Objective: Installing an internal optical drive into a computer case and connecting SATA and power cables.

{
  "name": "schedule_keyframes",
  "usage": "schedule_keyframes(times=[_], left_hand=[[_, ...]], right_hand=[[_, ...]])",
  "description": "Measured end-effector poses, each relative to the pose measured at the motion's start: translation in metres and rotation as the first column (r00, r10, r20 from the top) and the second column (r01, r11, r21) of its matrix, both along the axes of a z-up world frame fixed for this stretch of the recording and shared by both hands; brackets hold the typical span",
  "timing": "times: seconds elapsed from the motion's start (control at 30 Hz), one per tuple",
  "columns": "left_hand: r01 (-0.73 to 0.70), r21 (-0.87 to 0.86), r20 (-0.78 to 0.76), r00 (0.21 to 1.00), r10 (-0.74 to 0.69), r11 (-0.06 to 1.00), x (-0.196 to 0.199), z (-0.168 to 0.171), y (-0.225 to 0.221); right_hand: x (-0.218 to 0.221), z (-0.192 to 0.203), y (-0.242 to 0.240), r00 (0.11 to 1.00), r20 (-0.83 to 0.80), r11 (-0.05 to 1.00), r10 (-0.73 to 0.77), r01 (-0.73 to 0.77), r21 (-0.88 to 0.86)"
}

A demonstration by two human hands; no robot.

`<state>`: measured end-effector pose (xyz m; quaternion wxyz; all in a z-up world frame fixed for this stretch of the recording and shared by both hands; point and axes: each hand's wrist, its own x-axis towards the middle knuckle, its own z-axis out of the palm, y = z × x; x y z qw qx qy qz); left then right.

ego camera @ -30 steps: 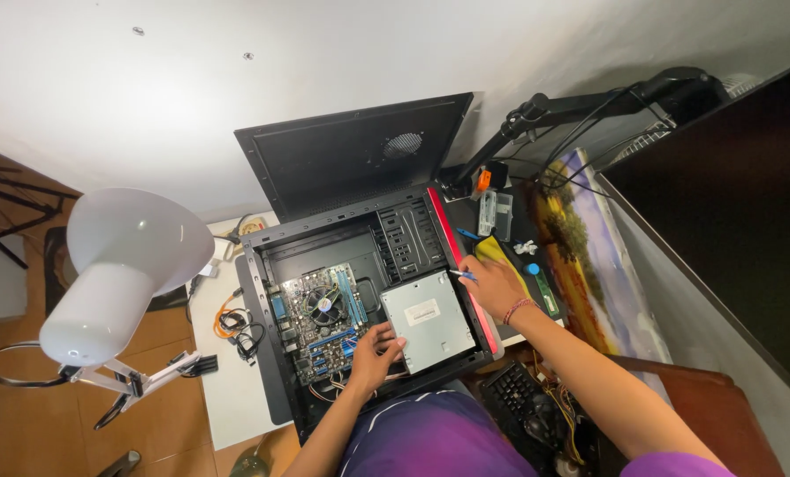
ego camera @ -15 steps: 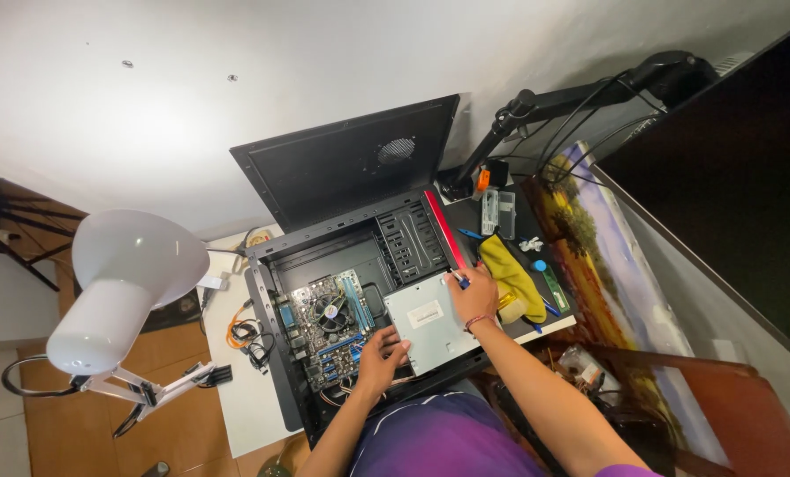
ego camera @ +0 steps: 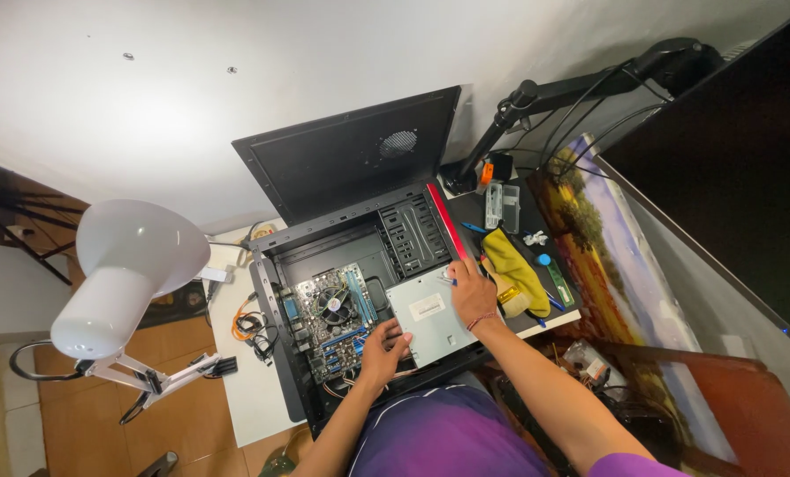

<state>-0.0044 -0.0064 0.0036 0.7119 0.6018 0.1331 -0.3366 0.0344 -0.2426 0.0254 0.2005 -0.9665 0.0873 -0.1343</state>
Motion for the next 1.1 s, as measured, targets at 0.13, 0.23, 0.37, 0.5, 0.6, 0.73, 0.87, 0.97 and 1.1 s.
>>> schedule_keyframes(times=[0.13, 0.23, 0.37, 0.5, 0.6, 0.73, 0.87, 0.97, 1.1], left_hand=[[0.003, -0.007, 0.002, 1.0, -0.003, 1.0, 0.001, 0.005, 0.0], [0.024, 0.027, 0.01, 1.0, -0.025, 0.999, 0.001, 0.007, 0.001], [0.008, 0.015, 0.009, 1.0, -0.008, 1.0, 0.0, 0.0, 0.001], [0.007, 0.053, -0.006, 1.0, -0.007, 0.999, 0.0, -0.002, -0.001], [-0.008, 0.028, 0.019, 1.0, 0.007, 1.0, -0.003, -0.005, 0.0], [-0.017, 0.052, 0.017, 1.0, 0.016, 0.999, -0.005, 0.003, -0.003], [0.013, 0.18, 0.036, 0.999, -0.019, 0.984, -0.004, 0.024, -0.006], [0.014, 0.222, 0.094, 0.995, -0.036, 0.975, -0.01, 0.015, -0.006], [0.02, 0.273, 0.14, 0.988, -0.061, 0.962, -0.014, 0.012, -0.006]], right_hand=[[0.003, 0.028, -0.003, 0.995, -0.092, 0.997, 0.049, -0.042, 0.072], [0.004, 0.038, -0.004, 0.992, 0.085, 0.979, 0.091, -0.105, 0.177], [-0.003, 0.007, -0.019, 0.986, 0.103, 0.851, -0.128, 0.056, 0.523], [-0.024, -0.016, -0.039, 0.955, -0.111, 0.655, -0.275, 0.27, 0.705], [-0.039, -0.014, -0.045, 0.906, -0.21, 0.641, -0.367, 0.41, 0.649], [-0.057, -0.03, -0.06, 0.906, -0.163, 0.614, -0.39, 0.388, 0.687], [-0.064, -0.029, -0.071, 0.9, -0.191, 0.435, -0.393, 0.365, 0.823], [-0.064, -0.034, -0.085, 0.862, -0.262, 0.431, -0.433, 0.453, 0.78], [-0.055, -0.026, -0.105, 0.821, -0.344, 0.376, -0.455, 0.528, 0.762]])
